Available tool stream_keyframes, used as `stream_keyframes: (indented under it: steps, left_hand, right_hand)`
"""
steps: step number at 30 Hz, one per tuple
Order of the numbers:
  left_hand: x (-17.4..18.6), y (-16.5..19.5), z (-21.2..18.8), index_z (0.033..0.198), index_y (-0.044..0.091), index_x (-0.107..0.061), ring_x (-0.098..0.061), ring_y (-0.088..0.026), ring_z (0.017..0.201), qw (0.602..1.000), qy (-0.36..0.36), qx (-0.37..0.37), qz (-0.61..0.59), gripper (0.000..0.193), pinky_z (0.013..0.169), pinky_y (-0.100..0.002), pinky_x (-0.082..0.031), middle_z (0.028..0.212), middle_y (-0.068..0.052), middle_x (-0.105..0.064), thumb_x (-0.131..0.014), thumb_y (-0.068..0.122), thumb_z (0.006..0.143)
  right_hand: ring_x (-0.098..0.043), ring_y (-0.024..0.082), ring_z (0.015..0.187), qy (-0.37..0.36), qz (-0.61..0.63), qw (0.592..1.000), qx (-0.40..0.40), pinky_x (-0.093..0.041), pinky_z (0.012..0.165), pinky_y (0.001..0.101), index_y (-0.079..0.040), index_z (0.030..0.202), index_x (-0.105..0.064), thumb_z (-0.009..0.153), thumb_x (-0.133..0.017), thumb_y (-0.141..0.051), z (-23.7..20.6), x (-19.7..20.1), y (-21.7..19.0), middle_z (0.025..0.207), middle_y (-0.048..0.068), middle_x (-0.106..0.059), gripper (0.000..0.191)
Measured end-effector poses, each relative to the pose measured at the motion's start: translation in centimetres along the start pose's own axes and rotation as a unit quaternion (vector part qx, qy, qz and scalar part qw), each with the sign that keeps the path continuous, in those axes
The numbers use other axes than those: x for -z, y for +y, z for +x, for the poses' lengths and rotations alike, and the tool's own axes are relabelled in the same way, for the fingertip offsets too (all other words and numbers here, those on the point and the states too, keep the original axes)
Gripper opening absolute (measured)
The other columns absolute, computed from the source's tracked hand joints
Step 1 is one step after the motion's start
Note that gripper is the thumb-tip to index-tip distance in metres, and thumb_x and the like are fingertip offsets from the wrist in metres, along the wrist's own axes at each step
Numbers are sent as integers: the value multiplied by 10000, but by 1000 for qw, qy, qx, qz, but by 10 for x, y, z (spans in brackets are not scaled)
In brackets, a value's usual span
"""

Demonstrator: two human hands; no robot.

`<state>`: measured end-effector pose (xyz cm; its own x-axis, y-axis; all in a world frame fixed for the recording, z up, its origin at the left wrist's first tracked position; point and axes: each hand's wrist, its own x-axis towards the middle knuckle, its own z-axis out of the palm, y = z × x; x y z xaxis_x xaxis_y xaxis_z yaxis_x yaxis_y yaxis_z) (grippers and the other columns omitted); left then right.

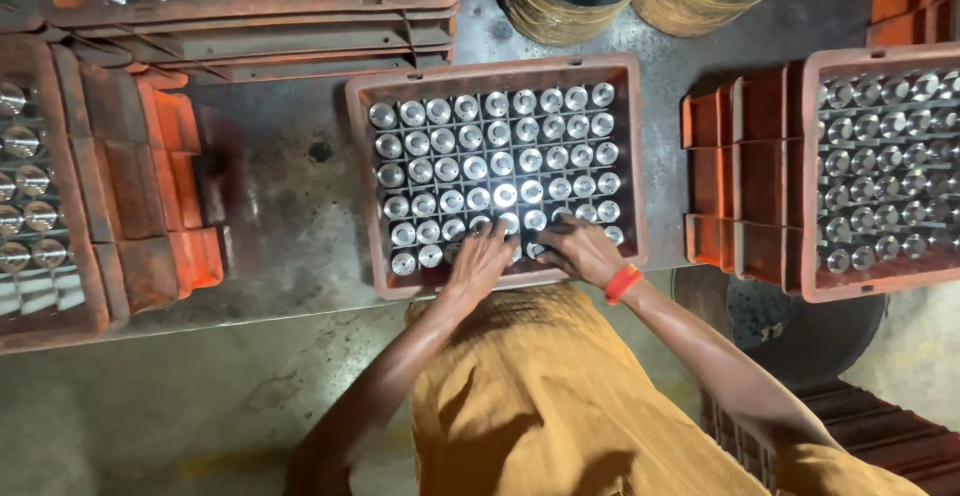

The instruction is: The person repeatedly picks up small metal caps from a nearby container and places them into empty slots in a red plastic crate. The person works methodically across the crate, filling the grid of slots with the caps.

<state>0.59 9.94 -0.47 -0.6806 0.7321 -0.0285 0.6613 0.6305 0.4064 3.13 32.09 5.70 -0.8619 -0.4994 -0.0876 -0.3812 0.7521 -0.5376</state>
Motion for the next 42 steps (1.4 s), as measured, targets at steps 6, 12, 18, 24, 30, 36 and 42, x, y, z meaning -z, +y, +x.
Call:
stream_keyframes:
  steps: [6,12,18,24,30,36,42]
  left_hand:
    - [31,-8,-6,1007,43,-741,-697,-286,912,986,-73,-1,-149,220,703,-418,-575,1060,-120,-689,-769,214,871]
    - [71,3,-12,1040,158,-737,-704,-236,748,846,44,252,-468,339,644,-384,-533,833,-71,-705,-742,432,840]
    - [57,14,-12,1274,188,-687,-718,-270,803,879,-32,263,-397,486,670,-385,-545,991,-108,-710,-723,448,864]
    - [53,-1,-18,1214,100,-725,-694,-291,1000,975,9,8,-223,373,866,-401,-571,1108,-106,-750,-754,176,850]
    - [39,24,-5,1205,124,-754,-720,-172,1095,871,16,144,-469,232,916,-335,-596,1195,-35,-753,-704,160,981]
    - [-1,64,49,1054,89,-770,-646,-297,1026,995,36,-13,-94,295,695,-403,-601,1102,-138,-694,-764,207,784]
    - [-37,60,73,975,42,-752,-684,-290,1014,997,-33,-68,18,224,680,-391,-591,1139,-155,-683,-760,212,830]
  right_hand:
    - [-630,279,818,7,39,999,25,-531,699,438,-66,931,-722,918,-730,-293,-12,23,-1,802,111,-678,228]
    - [-687,129,677,154,695,653,-258,-502,463,274,-160,1221,-634,862,-612,-517,-35,69,-5,848,-42,-670,506]
    - [-629,214,692,-43,388,869,-304,-505,561,330,-95,1315,-619,958,-711,-382,-26,39,1,858,159,-632,467]
    - [-708,341,862,0,84,993,78,-567,734,398,-57,1184,-713,916,-699,-203,-15,43,19,1053,212,-711,305]
    - [-781,295,890,126,263,939,-182,-600,777,379,-87,1107,-779,943,-718,-228,-28,58,24,1065,110,-798,225]
    - [-709,328,864,25,-2,998,-61,-556,757,431,-99,1136,-765,860,-728,-255,-52,55,34,963,111,-767,319]
    - [-675,305,782,-22,-139,985,-102,-525,764,456,-127,1089,-759,832,-752,-362,-57,28,49,806,118,-730,349]
